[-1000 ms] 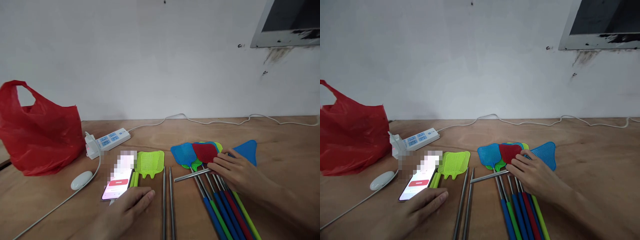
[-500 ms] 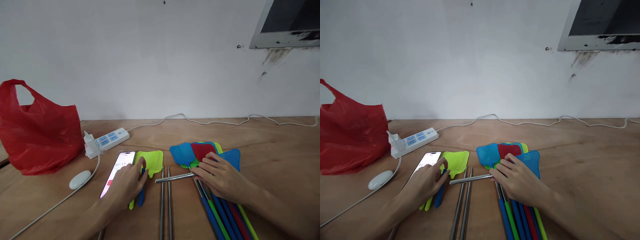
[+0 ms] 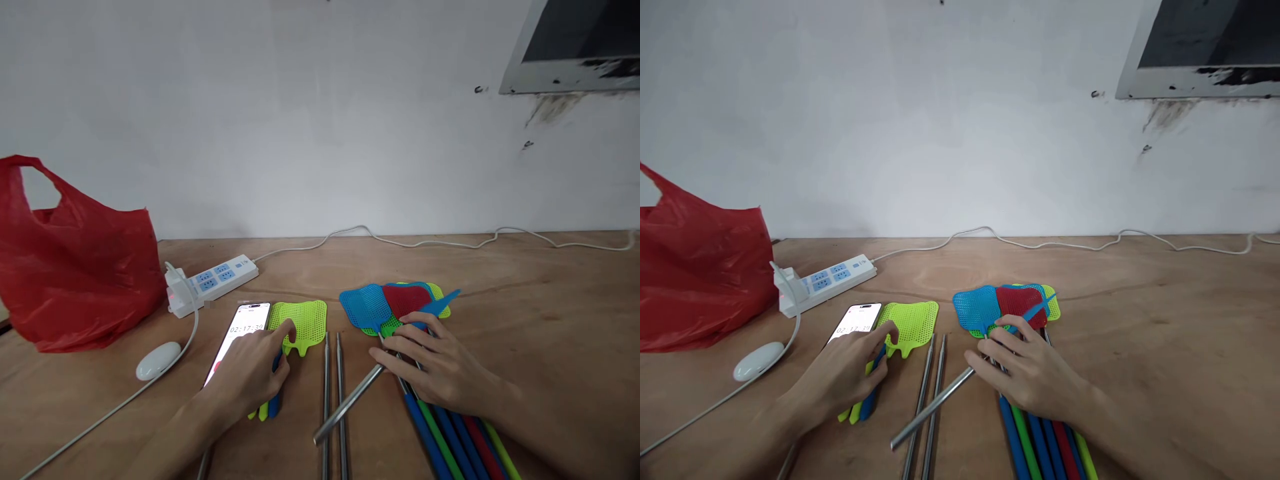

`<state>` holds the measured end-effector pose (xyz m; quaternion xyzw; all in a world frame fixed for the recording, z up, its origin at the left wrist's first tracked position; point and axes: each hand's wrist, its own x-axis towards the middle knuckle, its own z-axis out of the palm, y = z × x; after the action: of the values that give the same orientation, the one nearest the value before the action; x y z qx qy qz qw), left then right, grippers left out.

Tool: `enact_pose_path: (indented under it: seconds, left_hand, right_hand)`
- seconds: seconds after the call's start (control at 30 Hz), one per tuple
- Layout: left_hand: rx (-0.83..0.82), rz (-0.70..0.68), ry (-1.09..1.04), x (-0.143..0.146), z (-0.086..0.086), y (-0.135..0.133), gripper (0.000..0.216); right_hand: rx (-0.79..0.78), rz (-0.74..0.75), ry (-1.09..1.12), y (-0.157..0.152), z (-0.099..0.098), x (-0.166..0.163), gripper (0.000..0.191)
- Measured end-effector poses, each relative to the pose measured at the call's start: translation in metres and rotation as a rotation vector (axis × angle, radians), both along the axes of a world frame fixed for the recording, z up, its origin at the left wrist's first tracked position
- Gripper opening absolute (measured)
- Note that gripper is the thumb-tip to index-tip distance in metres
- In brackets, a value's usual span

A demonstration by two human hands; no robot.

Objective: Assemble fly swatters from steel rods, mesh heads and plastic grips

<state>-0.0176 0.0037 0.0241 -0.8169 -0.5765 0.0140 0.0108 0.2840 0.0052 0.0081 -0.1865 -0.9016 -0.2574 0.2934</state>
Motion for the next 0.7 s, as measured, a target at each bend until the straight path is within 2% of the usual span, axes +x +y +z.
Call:
enact_pose_path:
  seconds: [0.17, 0.37, 0.53, 0.7]
  left_hand:
    - [0.048, -0.065, -0.141, 0.001, -0.005, -0.005, 0.018]
    - [0.120, -0.075, -0.317, -0.001, -0.010, -0.007, 0.011]
    - [0.130, -0.090, -0.384, 0.000, -0.014, -0.005, 0.011]
    - [0.210, -0.111, -0.555, 0.003, -0.020, -0.008, 0.014]
  right_hand:
    - [0.058, 0.013, 0.051, -0.007, -0.011, 0.005, 0.031]
    - [0.018, 0.109, 0.127, -0.007, -0.016, 0.006, 0.024]
    - [-0.130, 0.090, 0.242, -0.007, -0.017, 0.003, 0.014]
    - [-0.226, 0.185, 0.294, -0.005, -0.023, 0.004, 0.015]
